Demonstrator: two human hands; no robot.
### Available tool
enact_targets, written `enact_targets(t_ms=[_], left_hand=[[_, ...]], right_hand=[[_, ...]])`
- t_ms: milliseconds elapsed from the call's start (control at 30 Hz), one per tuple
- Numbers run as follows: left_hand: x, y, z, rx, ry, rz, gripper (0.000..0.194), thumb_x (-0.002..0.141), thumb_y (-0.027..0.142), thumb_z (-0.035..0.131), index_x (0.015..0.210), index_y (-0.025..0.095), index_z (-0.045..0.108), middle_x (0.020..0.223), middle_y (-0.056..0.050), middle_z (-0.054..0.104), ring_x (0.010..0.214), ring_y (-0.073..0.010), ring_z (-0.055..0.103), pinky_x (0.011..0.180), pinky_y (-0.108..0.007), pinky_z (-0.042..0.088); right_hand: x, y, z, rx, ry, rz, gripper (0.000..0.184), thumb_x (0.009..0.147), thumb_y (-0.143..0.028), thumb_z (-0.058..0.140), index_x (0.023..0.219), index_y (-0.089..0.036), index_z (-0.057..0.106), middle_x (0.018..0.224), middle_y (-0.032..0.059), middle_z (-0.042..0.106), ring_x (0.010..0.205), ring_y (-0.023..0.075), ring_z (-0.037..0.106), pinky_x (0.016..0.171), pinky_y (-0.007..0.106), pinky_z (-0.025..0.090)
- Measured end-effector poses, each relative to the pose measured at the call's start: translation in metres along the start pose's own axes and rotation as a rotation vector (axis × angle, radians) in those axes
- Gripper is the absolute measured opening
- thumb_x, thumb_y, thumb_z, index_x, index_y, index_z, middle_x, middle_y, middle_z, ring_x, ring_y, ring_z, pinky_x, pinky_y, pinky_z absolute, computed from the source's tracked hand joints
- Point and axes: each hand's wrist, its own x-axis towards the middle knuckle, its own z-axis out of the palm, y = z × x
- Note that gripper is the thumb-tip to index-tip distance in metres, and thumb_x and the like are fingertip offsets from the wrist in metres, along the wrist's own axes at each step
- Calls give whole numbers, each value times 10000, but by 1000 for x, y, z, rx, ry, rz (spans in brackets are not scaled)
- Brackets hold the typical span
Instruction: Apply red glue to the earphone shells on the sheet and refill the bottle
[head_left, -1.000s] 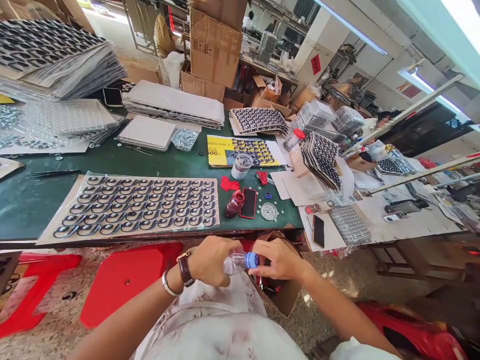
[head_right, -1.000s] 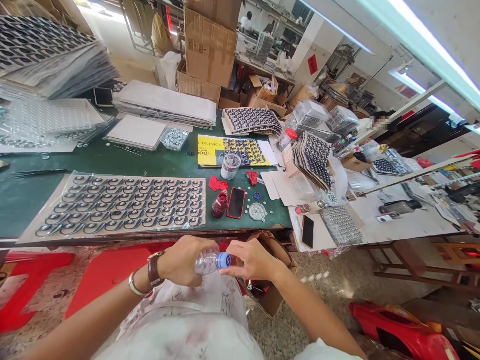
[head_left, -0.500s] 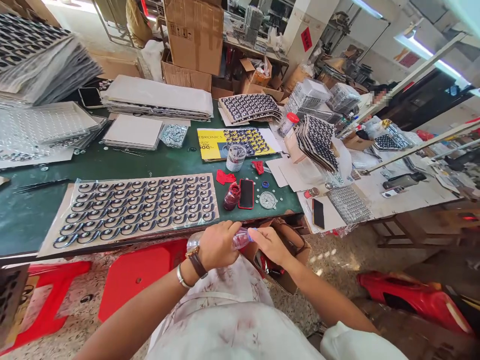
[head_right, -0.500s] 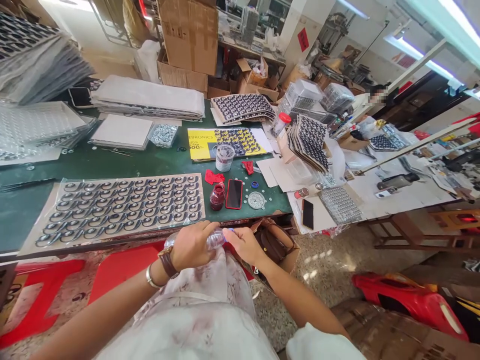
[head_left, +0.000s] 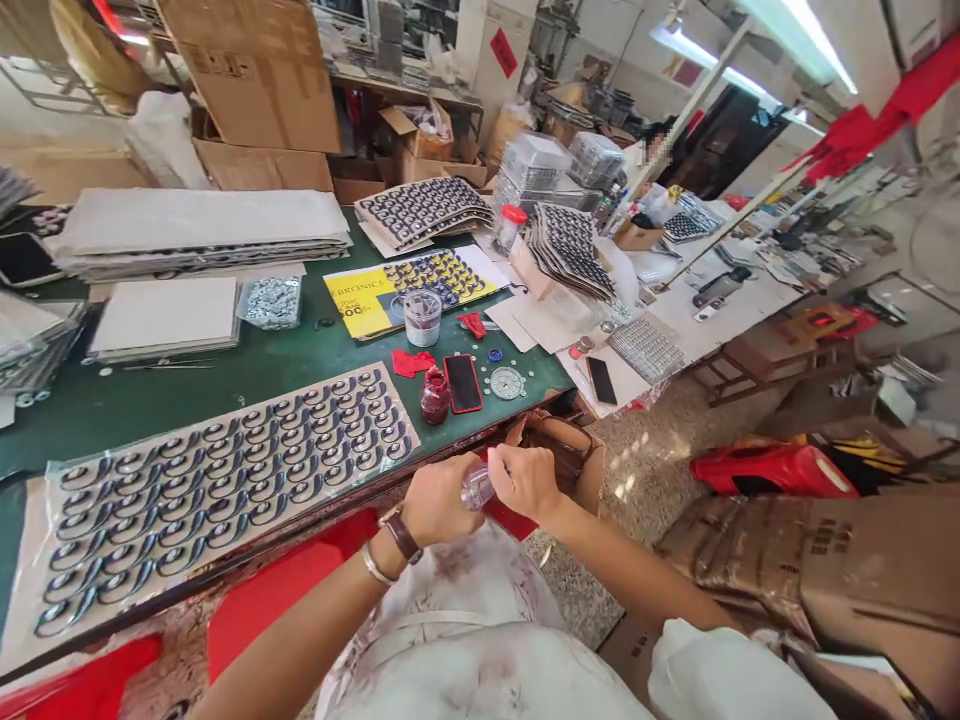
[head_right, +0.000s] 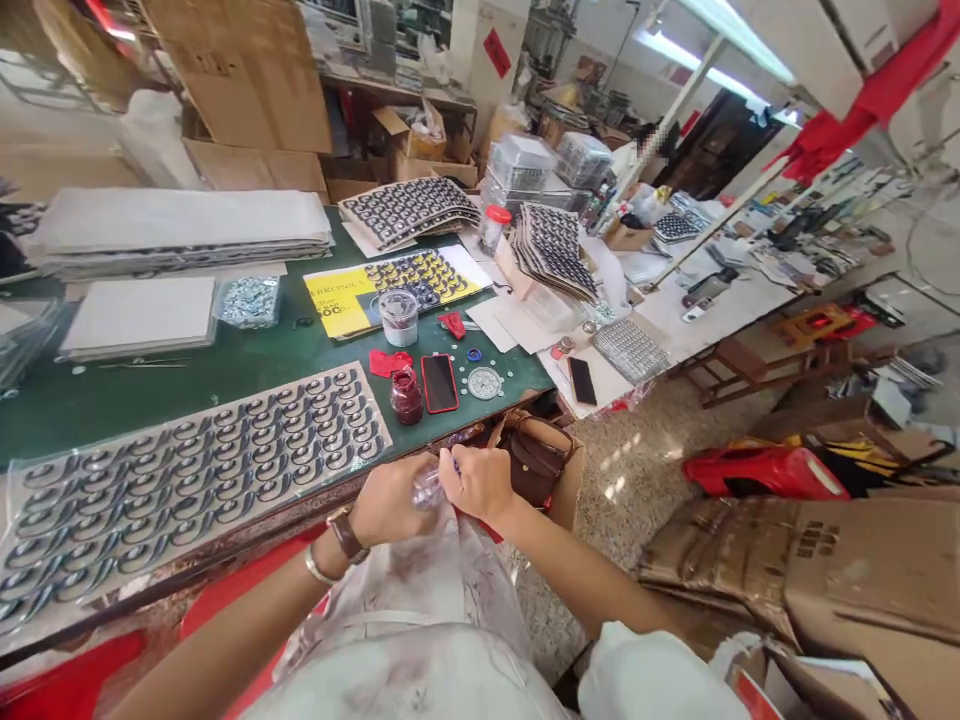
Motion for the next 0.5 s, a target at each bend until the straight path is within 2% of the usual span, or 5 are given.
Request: enact_targets(t_ms=[100,233,333,433,500], left_hand=[[9,-6,19,-65,26,-10,428,564,198,641,991,197,611,956,-100,686,897,-309,643,795,-382,434],[29,-30,33,-318,-97,39,491,532,239,753,1007,212,635,946,-43,703,868,-252,654,809,-348,483],[43,-51,41,-539,-151,-12,536,609,415,777,1058,177,608,964,-58,706,858,-227,664,796,-339,523],[49,-65,52,-670,-111,-119,576,723,537,687,1141,161,562,1023,-93,705,893,-230,677,803,-356,538],[47,-69,64,-687,-65,-187,573,733,566,679,1133,168,580,1040,-97,706,912,-233,679,809,-356,537]], right_hand=[[-11,1,6,9,-29,233,516,1032,-402,299,693,-188,623,542,56,615,511,160,546,544,295,174],[-36,16,19,123,-113,420,563,1041,-513,243,731,-213,603,601,18,649,584,160,613,553,245,266],[-67,37,37,219,-137,582,624,1053,-503,134,722,-210,575,576,-6,631,571,137,611,565,213,338],[-106,66,59,280,-150,713,561,1031,-537,255,700,-206,565,513,-25,590,508,129,578,552,205,382],[-132,90,74,271,-125,791,490,1027,-477,294,754,-201,593,546,-12,606,532,144,590,571,222,416]])
